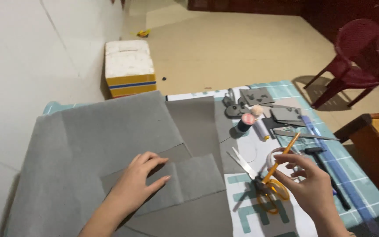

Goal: Measuring and marking a grey leather sheet with a ruler and pencil to prepare for cutting.

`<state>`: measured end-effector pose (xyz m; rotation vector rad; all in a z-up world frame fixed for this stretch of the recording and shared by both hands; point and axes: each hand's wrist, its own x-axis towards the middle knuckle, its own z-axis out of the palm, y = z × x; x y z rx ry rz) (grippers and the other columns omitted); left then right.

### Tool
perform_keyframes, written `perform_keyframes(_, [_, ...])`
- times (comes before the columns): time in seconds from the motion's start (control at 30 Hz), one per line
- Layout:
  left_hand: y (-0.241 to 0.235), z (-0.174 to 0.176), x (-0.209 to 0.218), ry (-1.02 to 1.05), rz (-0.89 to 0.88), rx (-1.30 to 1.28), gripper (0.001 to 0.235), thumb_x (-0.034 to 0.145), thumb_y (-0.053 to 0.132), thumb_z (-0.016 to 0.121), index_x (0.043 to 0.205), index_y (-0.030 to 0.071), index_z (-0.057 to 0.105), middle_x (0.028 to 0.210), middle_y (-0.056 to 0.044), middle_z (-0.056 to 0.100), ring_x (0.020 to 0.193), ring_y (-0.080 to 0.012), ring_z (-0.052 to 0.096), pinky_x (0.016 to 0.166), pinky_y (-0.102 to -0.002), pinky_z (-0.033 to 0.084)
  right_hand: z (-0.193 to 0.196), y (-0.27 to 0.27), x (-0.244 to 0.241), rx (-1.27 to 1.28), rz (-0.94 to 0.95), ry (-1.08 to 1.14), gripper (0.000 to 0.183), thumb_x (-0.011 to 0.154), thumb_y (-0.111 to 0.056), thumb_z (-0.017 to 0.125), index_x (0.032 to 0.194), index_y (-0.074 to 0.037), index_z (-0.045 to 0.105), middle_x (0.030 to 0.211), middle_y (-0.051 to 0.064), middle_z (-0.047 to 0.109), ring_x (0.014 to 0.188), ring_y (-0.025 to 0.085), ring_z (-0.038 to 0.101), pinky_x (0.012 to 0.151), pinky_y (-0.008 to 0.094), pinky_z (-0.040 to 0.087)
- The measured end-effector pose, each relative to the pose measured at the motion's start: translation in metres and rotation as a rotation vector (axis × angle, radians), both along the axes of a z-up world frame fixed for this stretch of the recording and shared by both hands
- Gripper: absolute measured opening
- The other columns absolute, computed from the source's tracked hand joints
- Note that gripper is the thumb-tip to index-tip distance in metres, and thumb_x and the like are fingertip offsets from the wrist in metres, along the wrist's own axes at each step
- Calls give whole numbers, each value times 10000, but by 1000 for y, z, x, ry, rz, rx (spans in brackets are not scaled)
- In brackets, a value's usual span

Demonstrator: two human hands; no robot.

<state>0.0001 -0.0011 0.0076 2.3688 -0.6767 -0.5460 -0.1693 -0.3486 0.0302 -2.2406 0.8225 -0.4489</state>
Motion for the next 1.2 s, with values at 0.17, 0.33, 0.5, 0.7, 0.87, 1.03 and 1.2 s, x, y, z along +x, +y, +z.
perform_keyframes(0.17, [2, -12, 6, -8, -23, 37, 513, 878, 445, 753, 1361, 310, 645, 1289, 153, 591, 1203, -76, 556, 1015, -308, 485, -36, -48, -15, -143, -179, -99, 179, 1036, -276, 601, 1024, -156, 733, 993, 31, 734, 889, 219, 650, 800, 353, 447])
perform_keyframes(0.33, [3, -25, 12, -55, -35, 105, 569, 839, 528, 773, 1366, 363, 632, 1326, 184, 572, 1243, -55, 539, 1015, -337, 484, -63, -134, -46, -590, -198, 90, 153, 1094, -129, 578, 1202, -148, 685, 1019, 135, 751, 901, 299, 682, 777, 437, 570])
perform_keyframes(0.5, [1, -14, 10, 17, -33, 130, 521, 893, 529, 714, 1373, 346, 629, 1338, 168, 556, 1238, -58, 538, 1046, -311, 483, -70, -183, -75, -274, -648, 488, 742, 765, -732, 778, 1299, -221, 721, 1288, 230, 750, 1303, 446, 573, 951, 614, 447])
perform_keyframes(0.7, [-4, 1, 9, 119, 9, 184, 492, 928, 525, 670, 1390, 364, 618, 1372, 191, 529, 1287, -22, 505, 1101, -289, 451, -118, -284, -124, -237, -645, 720, 723, 758, -839, 717, 777, -122, 808, 848, 133, 879, 820, 333, 840, 753, 382, 560])
perform_keyframes(0.87, [0, -11, 8, 50, -9, 142, 490, 929, 536, 641, 1383, 352, 619, 1354, 191, 544, 1257, -38, 518, 1058, -304, 477, -215, -403, -174, -374, -571, 351, 592, 730, -380, 986, 743, -49, 495, 657, 122, 524, 568, 269, 471, 565, 411, 371])
perform_keyframes(1.03, [3, -17, 8, -18, -16, 88, 477, 924, 530, 631, 1356, 326, 642, 1316, 185, 569, 1210, -53, 545, 1013, -305, 495, -248, -428, -194, -291, -410, 75, 490, 782, -114, 981, 814, 3, 506, 712, 183, 658, 641, 243, 582, 605, 392, 465])
perform_keyframes(1.2, [1, -2, 2, -2, -19, 129, 459, 947, 516, 597, 1362, 323, 626, 1333, 201, 535, 1236, -37, 512, 971, -321, 506, -299, -496, -233, -43, 44, -433, 99, 1211, -22, 443, 1241, -47, 351, 1185, 378, 668, 1014, 428, 688, 948, 472, 551])
